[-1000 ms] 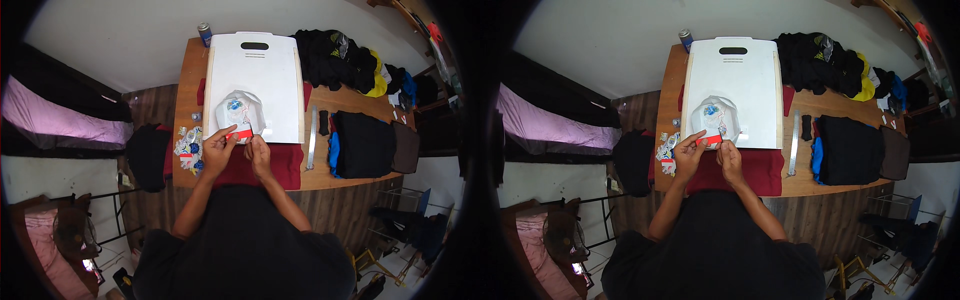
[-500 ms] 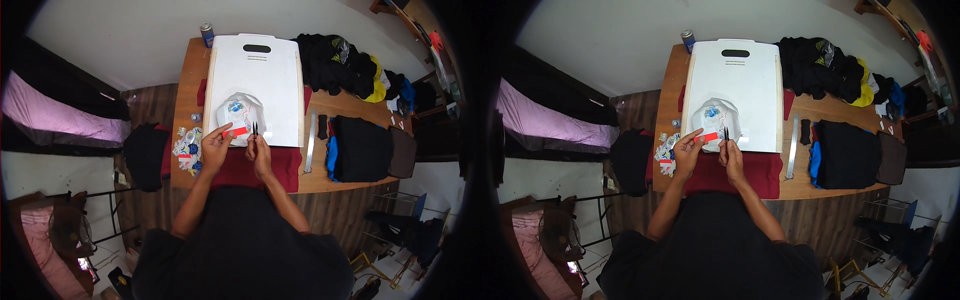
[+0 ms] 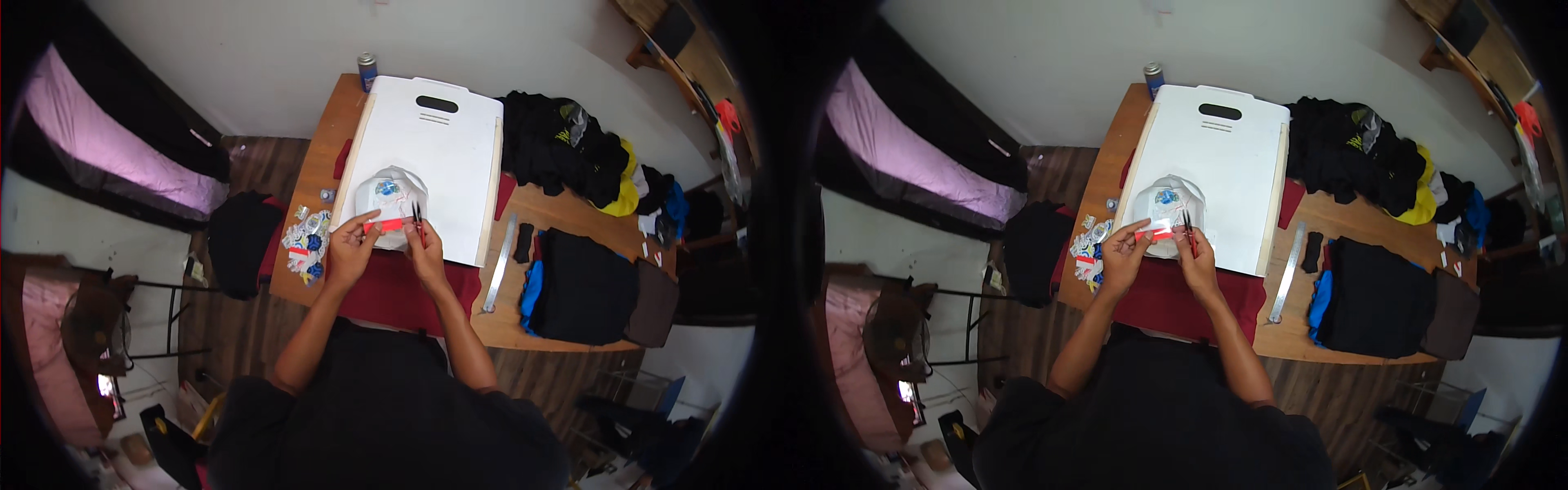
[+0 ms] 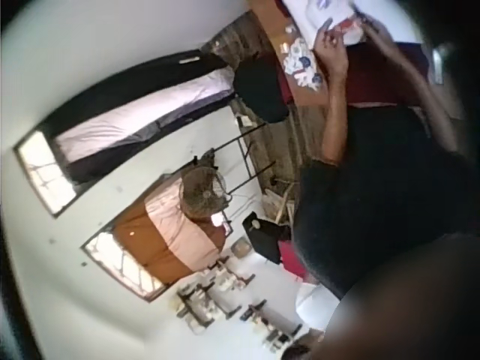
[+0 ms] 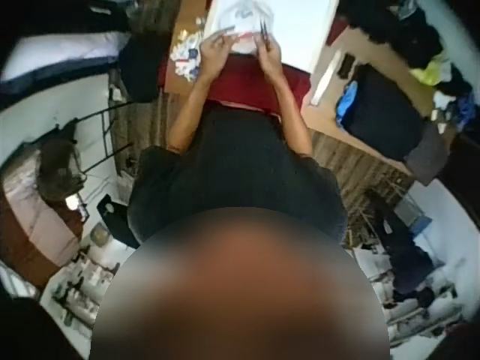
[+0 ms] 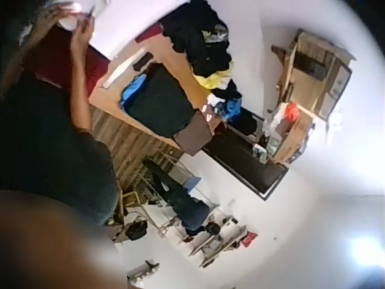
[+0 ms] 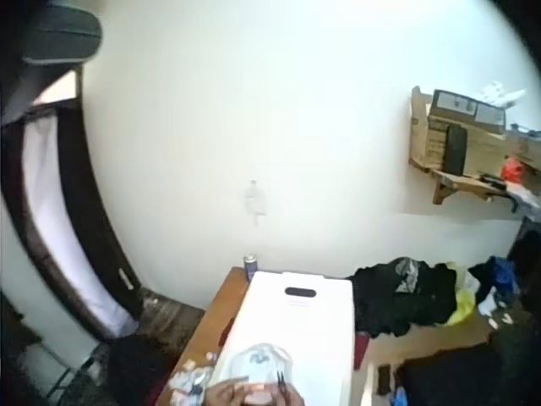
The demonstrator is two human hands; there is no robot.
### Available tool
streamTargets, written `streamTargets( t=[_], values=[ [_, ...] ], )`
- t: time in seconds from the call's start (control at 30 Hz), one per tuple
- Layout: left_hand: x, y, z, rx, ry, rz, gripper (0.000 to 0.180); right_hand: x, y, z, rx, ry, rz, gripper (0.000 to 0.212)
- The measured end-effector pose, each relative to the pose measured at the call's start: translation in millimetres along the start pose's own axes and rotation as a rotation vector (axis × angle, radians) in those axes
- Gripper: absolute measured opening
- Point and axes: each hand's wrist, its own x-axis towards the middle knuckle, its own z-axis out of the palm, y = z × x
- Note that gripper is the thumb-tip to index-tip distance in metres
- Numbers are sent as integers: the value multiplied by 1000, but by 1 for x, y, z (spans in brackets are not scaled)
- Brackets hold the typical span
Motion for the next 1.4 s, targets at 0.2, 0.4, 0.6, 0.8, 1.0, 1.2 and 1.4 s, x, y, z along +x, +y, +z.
streamTargets(
  t=[0.2, 0.4, 0.6, 0.8, 1.0, 1.2, 1.4],
  values=[
    [-5, 28, 17, -23, 223, -9, 38, 11, -4, -23, 28, 2, -2, 24],
    [-21, 25, 12, -54, 249, 15, 41, 8, -17, -22, 52, -9, -9, 23],
    [-33, 10, -3, -143, 190, 65, 47, -8, -6, 5, -114, -87, -99, 15],
    [-45, -6, -31, -352, 213, -174, 32, -36, 22, 16, -77, -44, 26, 18],
    [-32, 22, -46, -587, 321, -230, 16, -54, 34, 34, -86, -12, 81, 21],
    [-26, 22, -62, -496, 203, -198, 20, -64, 44, 35, -98, 40, 46, 17],
    [-19, 22, -71, -460, 223, -245, 15, -79, 43, 32, -65, 129, 80, 17]
  ],
)
